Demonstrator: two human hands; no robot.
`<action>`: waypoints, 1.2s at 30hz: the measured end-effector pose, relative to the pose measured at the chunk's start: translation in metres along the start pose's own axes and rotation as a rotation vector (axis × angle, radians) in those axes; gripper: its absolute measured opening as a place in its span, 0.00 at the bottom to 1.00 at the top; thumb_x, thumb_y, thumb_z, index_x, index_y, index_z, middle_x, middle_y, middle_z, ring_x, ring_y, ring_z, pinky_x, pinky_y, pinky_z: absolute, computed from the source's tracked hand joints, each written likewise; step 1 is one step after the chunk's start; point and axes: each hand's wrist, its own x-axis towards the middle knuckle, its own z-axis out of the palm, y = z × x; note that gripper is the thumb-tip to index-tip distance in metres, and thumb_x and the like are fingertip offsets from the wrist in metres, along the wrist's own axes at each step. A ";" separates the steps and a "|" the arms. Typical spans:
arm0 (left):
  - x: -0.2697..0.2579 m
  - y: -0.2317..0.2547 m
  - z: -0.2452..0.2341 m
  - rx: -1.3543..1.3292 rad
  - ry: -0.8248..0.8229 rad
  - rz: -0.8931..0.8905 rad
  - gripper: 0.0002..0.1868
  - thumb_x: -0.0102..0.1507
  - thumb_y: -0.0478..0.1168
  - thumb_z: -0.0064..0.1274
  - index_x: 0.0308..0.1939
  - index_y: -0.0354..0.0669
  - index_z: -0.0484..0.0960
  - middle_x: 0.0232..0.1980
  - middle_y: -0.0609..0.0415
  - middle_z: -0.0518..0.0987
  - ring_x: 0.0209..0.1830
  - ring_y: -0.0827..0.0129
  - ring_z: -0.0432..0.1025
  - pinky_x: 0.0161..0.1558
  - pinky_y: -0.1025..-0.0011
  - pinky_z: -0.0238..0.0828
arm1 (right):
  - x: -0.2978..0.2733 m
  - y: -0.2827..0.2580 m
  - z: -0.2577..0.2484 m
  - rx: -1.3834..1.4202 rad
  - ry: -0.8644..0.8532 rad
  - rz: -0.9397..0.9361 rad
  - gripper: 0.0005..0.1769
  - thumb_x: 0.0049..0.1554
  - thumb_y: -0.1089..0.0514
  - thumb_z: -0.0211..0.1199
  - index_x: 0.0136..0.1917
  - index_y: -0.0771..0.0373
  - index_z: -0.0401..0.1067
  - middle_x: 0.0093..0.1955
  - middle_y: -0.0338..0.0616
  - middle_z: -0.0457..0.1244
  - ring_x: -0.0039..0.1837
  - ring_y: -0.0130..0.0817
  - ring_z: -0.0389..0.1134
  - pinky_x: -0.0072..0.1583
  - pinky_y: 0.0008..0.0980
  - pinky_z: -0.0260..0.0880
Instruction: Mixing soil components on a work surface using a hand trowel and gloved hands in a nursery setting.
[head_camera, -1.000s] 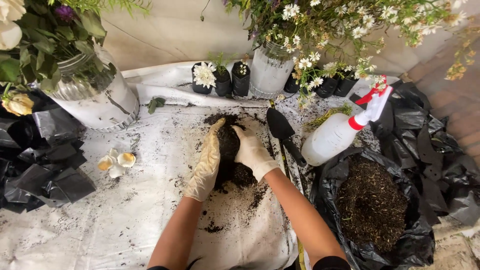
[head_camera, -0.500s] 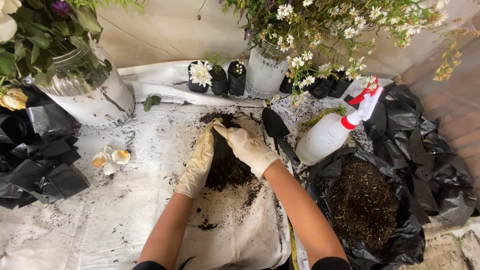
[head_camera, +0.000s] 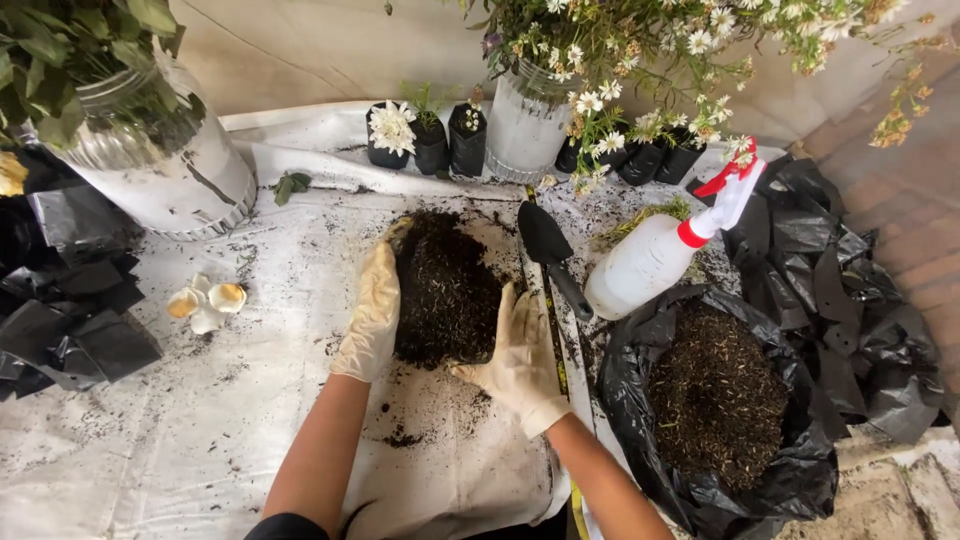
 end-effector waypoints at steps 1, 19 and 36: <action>-0.001 -0.025 0.009 0.067 -0.007 -0.174 0.37 0.72 0.60 0.27 0.82 0.52 0.40 0.81 0.39 0.49 0.75 0.46 0.54 0.72 0.52 0.55 | 0.000 -0.007 -0.004 -0.047 -0.046 0.061 0.80 0.45 0.17 0.63 0.82 0.64 0.18 0.77 0.82 0.39 0.79 0.71 0.39 0.76 0.64 0.37; 0.010 -0.117 0.016 -2.735 -0.599 0.010 0.36 0.72 0.62 0.26 0.80 0.51 0.51 0.82 0.48 0.49 0.82 0.58 0.40 0.78 0.64 0.20 | 0.098 -0.013 -0.048 0.478 -0.341 0.098 0.91 0.29 0.40 0.86 0.82 0.45 0.18 0.83 0.66 0.24 0.82 0.65 0.24 0.78 0.59 0.27; 0.029 -0.071 0.002 -2.731 -0.707 -0.031 0.32 0.71 0.59 0.27 0.79 0.58 0.52 0.82 0.57 0.51 0.82 0.62 0.41 0.78 0.60 0.24 | 0.179 -0.074 -0.039 0.296 -0.504 0.011 0.54 0.57 0.19 0.40 0.80 0.60 0.51 0.82 0.58 0.46 0.82 0.61 0.42 0.79 0.50 0.42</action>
